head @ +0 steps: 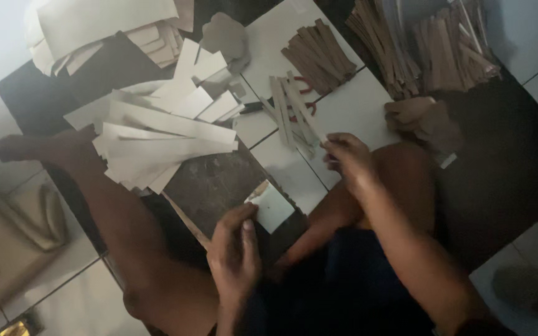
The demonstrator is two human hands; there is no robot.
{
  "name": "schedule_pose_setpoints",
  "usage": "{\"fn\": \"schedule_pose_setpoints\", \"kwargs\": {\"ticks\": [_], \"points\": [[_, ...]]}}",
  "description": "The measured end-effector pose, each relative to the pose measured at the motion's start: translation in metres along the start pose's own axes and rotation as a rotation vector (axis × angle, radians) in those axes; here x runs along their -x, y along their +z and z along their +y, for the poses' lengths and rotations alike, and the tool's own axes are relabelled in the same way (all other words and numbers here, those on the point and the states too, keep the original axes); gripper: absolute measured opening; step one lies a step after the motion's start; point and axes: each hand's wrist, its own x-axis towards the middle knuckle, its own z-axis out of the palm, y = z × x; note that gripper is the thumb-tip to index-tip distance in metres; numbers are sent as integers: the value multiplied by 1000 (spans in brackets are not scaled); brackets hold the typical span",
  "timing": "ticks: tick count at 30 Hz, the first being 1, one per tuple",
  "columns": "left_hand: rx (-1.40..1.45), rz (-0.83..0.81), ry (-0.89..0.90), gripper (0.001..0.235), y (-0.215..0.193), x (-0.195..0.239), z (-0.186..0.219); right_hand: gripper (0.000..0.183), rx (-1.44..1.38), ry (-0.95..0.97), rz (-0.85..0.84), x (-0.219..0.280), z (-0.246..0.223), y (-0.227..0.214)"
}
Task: The person sits on the floor and repeatedly rolls thin white paper strips around a small cylindrical tool to form tight rolls. They place the finished rolls on the floor beside them. A pair of scissors is visible nearby.
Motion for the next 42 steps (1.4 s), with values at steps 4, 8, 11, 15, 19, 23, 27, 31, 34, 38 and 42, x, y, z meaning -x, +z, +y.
{"fn": "schedule_pose_setpoints", "kwargs": {"ticks": [4,8,11,15,19,23,27,31,34,38,42], "points": [[-88,-14,14,15,-1,-1,3,41,479,182,38,-31,13,21],[-106,-26,-31,14,-1,-2,3,36,917,-192,75,-50,16,13],[-82,-43,-108,15,1,0,0,44,982,-220,74,-77,9,4],[-7,-37,3,20,3,6,-22,67,1020,-224,55,-102,0,19],[-94,-25,-171,19,9,23,-72,91,1061,-153,6,-91,-1,56],[-144,-174,-309,18,21,12,-132,102,1248,-37,-57,-86,-11,84],[-111,-260,-442,18,45,-8,-151,90,1316,-84,-121,-84,-2,84],[-91,-293,-453,18,58,-35,-147,74,1360,-166,-133,-91,24,80],[-72,-301,-461,18,63,-36,-133,65,1423,-242,-153,-94,36,72],[-47,-284,-474,18,54,-22,-103,72,1577,-240,-211,-87,44,63],[8,-217,-399,19,46,-39,-71,61,1557,-305,-199,-97,51,50]]}}
